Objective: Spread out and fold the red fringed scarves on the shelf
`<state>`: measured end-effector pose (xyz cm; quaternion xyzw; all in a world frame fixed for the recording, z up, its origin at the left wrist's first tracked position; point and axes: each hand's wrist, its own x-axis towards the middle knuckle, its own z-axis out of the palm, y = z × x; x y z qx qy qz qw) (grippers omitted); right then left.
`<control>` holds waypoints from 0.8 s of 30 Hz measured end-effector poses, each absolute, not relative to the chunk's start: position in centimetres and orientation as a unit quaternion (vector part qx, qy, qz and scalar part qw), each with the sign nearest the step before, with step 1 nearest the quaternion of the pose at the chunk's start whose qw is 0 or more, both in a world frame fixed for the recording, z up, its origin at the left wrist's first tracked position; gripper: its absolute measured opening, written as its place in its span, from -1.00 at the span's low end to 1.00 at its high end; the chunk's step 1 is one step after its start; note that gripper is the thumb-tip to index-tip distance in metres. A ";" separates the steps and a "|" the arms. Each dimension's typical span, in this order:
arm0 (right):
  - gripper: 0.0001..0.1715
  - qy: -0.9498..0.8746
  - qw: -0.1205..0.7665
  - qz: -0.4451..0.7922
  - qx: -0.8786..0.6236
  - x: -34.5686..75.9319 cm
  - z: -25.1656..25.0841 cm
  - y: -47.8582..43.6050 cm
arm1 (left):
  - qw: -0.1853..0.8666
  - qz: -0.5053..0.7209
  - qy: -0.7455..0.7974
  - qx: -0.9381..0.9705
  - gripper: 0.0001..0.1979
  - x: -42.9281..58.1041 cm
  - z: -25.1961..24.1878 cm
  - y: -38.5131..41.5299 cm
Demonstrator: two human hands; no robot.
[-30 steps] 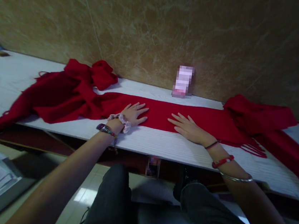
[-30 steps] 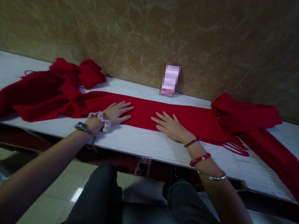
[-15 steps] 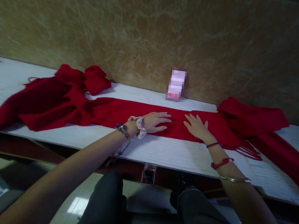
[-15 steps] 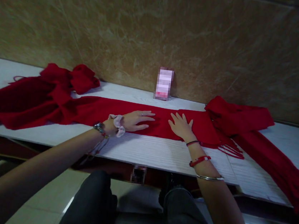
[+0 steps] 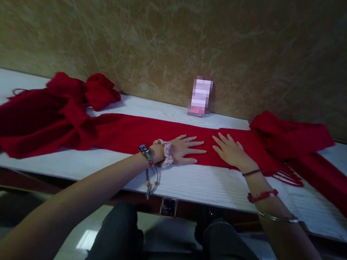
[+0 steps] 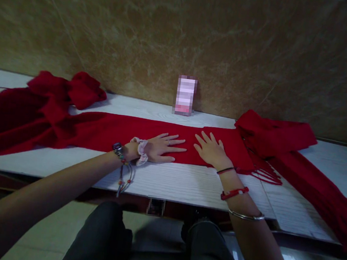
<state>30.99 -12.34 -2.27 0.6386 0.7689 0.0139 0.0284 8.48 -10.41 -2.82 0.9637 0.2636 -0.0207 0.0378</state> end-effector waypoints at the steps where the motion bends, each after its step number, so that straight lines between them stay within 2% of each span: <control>1: -0.41 0.769 0.028 0.021 0.639 31.0 -2.3 -12.4 | 0.043 -0.017 0.274 0.961 -0.47 8.5 -2.7 -10.5; 4: -0.40 0.770 0.008 0.040 0.636 31.1 -2.2 -12.4 | 0.052 -0.014 0.333 0.941 -0.42 8.5 -2.5 -10.7; 9: -0.41 0.821 -0.062 0.090 0.561 30.4 -1.7 -12.7 | 0.033 0.014 0.433 0.901 -0.48 7.9 -2.1 -10.4; 16: -0.41 0.851 0.031 0.051 0.522 30.0 -2.7 -13.0 | 0.074 -0.036 0.514 0.854 -0.45 7.9 -0.9 -11.5; 20: -0.41 0.842 0.019 0.060 0.536 29.8 -2.3 -13.0 | 0.073 -0.035 0.528 0.846 -0.41 7.9 -0.8 -12.0; 24: -0.41 0.835 -0.032 0.090 0.542 28.4 -1.1 -12.6 | 0.056 -0.017 0.560 0.826 -0.30 7.7 -1.6 -11.6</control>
